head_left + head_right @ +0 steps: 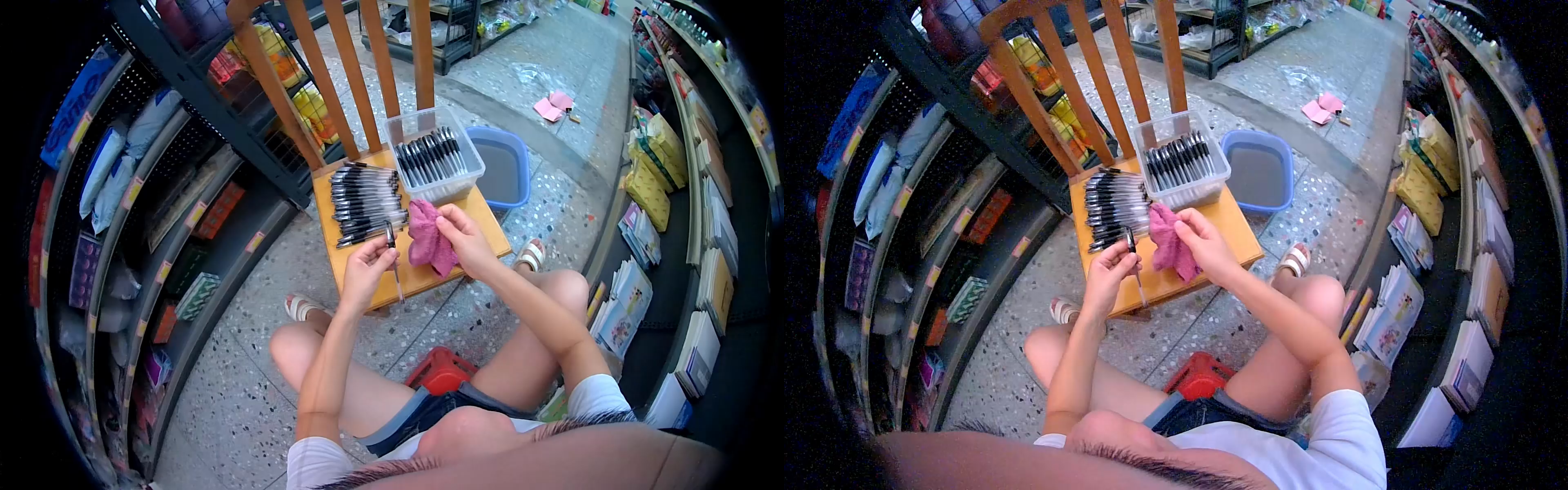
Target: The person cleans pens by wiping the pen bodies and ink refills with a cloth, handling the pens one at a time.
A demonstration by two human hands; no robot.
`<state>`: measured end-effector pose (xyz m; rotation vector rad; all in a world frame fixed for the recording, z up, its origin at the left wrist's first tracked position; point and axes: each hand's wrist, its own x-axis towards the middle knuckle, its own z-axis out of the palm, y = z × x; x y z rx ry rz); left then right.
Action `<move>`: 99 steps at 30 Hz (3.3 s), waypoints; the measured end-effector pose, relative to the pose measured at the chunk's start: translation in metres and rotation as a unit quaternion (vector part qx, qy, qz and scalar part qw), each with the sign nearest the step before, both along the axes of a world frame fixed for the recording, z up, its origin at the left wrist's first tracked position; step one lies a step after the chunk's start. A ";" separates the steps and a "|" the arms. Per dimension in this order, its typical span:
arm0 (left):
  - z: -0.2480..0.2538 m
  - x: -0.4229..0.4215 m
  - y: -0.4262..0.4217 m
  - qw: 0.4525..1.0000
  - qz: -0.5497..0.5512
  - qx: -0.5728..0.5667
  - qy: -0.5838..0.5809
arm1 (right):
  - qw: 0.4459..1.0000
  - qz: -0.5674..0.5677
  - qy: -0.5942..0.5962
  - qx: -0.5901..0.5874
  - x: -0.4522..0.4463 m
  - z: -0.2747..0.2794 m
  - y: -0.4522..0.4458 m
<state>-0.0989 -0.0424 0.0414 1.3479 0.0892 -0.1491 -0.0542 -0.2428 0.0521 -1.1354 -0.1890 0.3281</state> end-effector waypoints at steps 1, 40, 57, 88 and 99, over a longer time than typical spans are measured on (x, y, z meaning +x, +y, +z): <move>0.000 0.000 -0.003 1.000 -0.005 0.001 -0.004 | 1.000 0.003 -0.026 -0.007 0.001 -0.004 0.003; 0.004 0.002 -0.012 0.997 0.009 -0.071 -0.011 | 0.978 0.047 -0.188 -0.076 0.016 -0.003 0.033; 0.005 -0.006 -0.010 0.988 -0.053 -0.127 0.064 | 0.988 -0.057 -0.126 -0.072 0.023 -0.005 0.040; -0.007 -0.004 -0.015 0.998 -0.022 0.039 0.037 | 0.998 -0.027 0.035 0.045 0.021 -0.021 0.046; -0.001 -0.002 -0.014 0.996 -0.005 0.095 -0.002 | 1.000 -0.016 0.001 -0.022 0.010 -0.018 0.046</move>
